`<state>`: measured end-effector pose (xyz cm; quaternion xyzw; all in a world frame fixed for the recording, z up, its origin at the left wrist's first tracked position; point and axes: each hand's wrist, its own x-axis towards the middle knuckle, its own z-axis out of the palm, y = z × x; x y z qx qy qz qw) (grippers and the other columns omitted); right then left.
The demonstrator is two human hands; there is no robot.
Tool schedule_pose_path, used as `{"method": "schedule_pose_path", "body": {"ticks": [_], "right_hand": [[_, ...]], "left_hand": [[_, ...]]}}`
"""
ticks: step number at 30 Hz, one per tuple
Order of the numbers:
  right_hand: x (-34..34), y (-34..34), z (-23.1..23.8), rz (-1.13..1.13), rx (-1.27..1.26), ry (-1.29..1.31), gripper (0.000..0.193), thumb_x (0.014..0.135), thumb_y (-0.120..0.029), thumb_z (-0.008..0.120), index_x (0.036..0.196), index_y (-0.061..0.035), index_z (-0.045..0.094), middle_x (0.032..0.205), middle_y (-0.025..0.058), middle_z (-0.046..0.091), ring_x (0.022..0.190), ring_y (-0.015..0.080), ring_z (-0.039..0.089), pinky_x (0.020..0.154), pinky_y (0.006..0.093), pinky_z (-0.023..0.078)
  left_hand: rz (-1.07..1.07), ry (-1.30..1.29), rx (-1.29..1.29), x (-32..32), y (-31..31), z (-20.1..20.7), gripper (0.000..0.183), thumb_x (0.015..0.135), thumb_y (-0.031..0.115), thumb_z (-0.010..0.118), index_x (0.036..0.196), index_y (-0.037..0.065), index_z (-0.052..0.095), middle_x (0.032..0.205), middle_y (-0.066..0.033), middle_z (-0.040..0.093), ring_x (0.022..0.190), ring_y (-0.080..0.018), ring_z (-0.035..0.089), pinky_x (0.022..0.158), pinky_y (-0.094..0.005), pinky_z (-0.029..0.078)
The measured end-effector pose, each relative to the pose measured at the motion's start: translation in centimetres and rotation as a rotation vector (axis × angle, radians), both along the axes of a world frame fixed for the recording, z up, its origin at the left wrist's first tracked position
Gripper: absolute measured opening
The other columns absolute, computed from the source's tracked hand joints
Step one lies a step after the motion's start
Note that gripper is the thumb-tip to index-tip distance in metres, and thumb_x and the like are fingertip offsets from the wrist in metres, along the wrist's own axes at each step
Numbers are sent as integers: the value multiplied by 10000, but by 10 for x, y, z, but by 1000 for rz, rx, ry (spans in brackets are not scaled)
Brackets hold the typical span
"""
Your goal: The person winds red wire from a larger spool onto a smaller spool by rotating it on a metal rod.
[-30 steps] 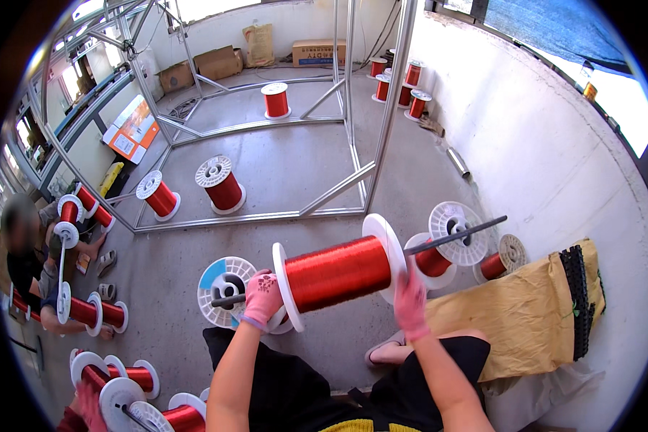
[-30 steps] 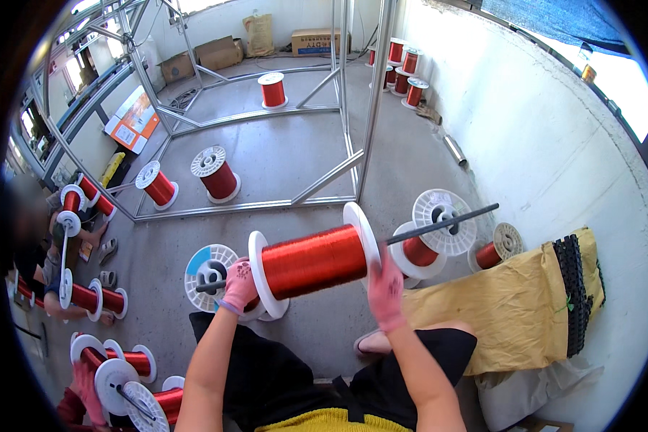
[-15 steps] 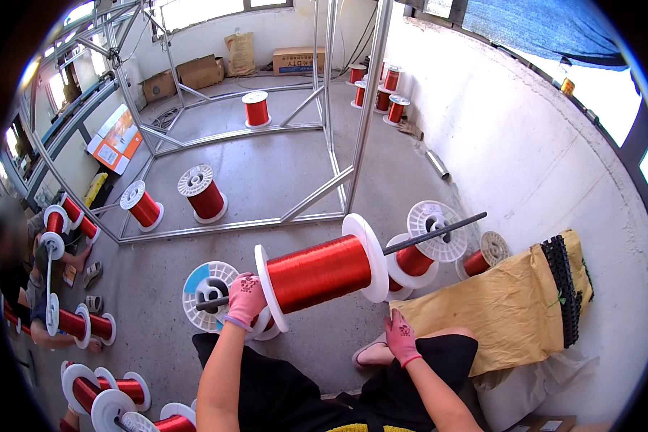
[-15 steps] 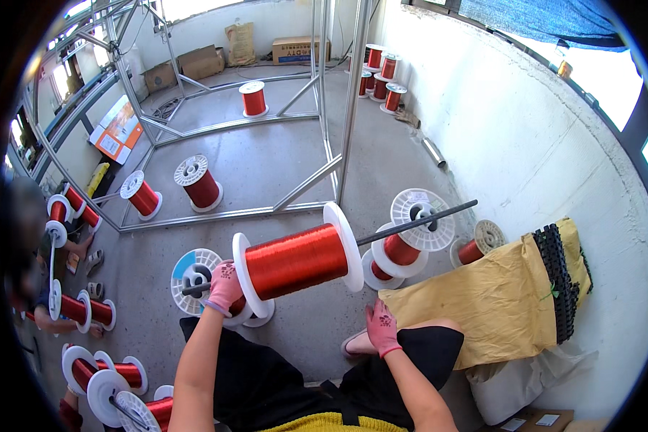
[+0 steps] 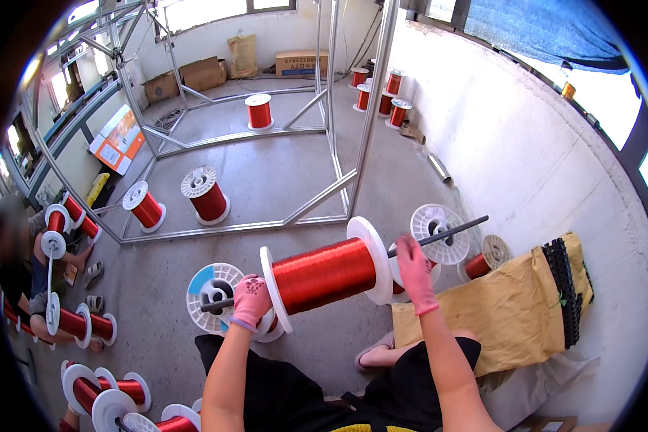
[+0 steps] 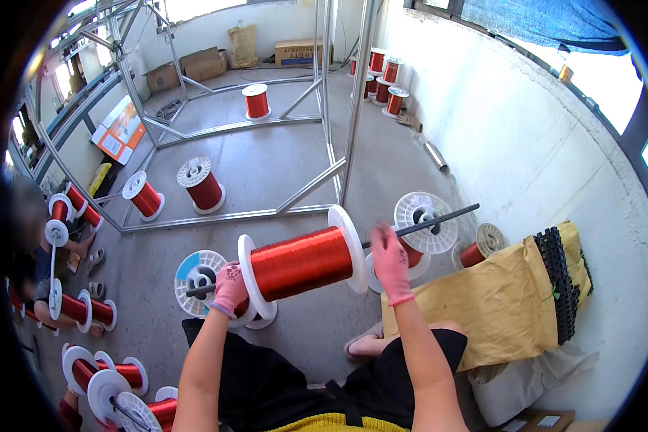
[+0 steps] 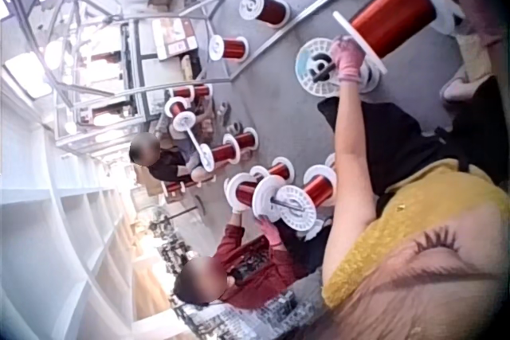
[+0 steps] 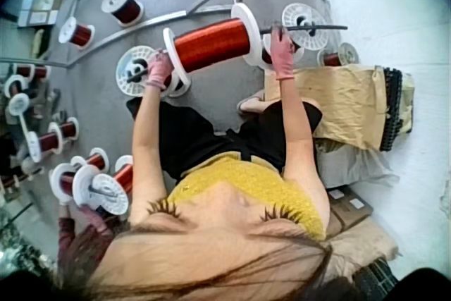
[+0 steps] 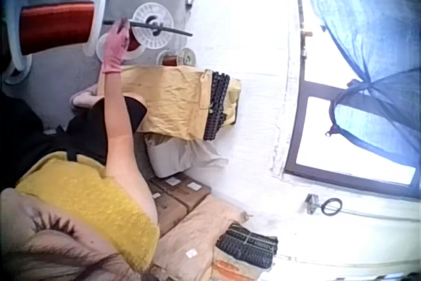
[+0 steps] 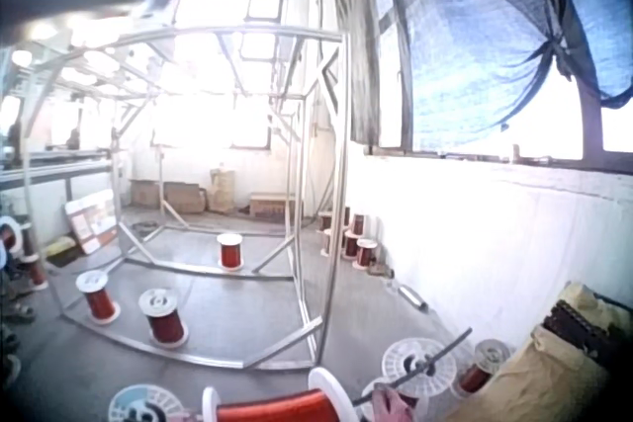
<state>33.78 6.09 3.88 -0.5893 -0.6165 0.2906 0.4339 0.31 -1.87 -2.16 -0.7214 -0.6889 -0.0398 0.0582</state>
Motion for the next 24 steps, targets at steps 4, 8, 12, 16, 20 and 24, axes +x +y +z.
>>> {"method": "schedule_pose_path", "body": {"ticks": [4,8,12,16,20,24], "right_hand": [[-29,-2,21,217,-211,48,501,900,-406,496,1223,-23,490,1060,183,608,1026,286,573,878,343,422],[-33,-15,15,142,-166,-32,502,913,-415,468,1244,-38,475,1064,204,609,1037,330,571,871,364,430],[-24,-15,6,119,-150,-21,499,910,-410,480,1235,-31,483,1060,201,611,1027,330,577,861,367,437],[-9,-17,7,127,-121,16,486,897,-392,512,1214,-22,503,1055,197,614,1022,323,579,861,350,436],[-2,-4,33,154,-237,-31,513,870,-418,532,1175,-7,528,1052,191,615,1024,338,568,882,336,423],[-20,44,58,119,-158,-162,545,865,-447,496,1152,15,531,1066,214,600,1039,363,550,900,365,414]], "left_hand": [[-43,29,19,-1,2,-5,186,735,221,538,709,114,689,748,-77,676,793,-187,648,849,-289,460],[15,-4,-33,-2,2,-7,177,721,233,570,721,105,691,765,-72,676,826,-195,641,868,-298,452],[-21,-20,-67,0,1,3,172,686,272,624,748,129,698,797,-70,671,844,-205,630,887,-307,441],[-16,-100,-126,3,2,13,183,724,295,608,751,137,697,788,-67,670,827,-208,631,890,-307,437],[5,-95,-186,3,3,16,197,712,301,617,766,127,692,808,-72,659,880,-241,610,815,-357,469],[-22,-75,-169,1,3,16,223,725,324,603,753,122,692,775,-78,660,825,-253,619,791,-354,476]]}}
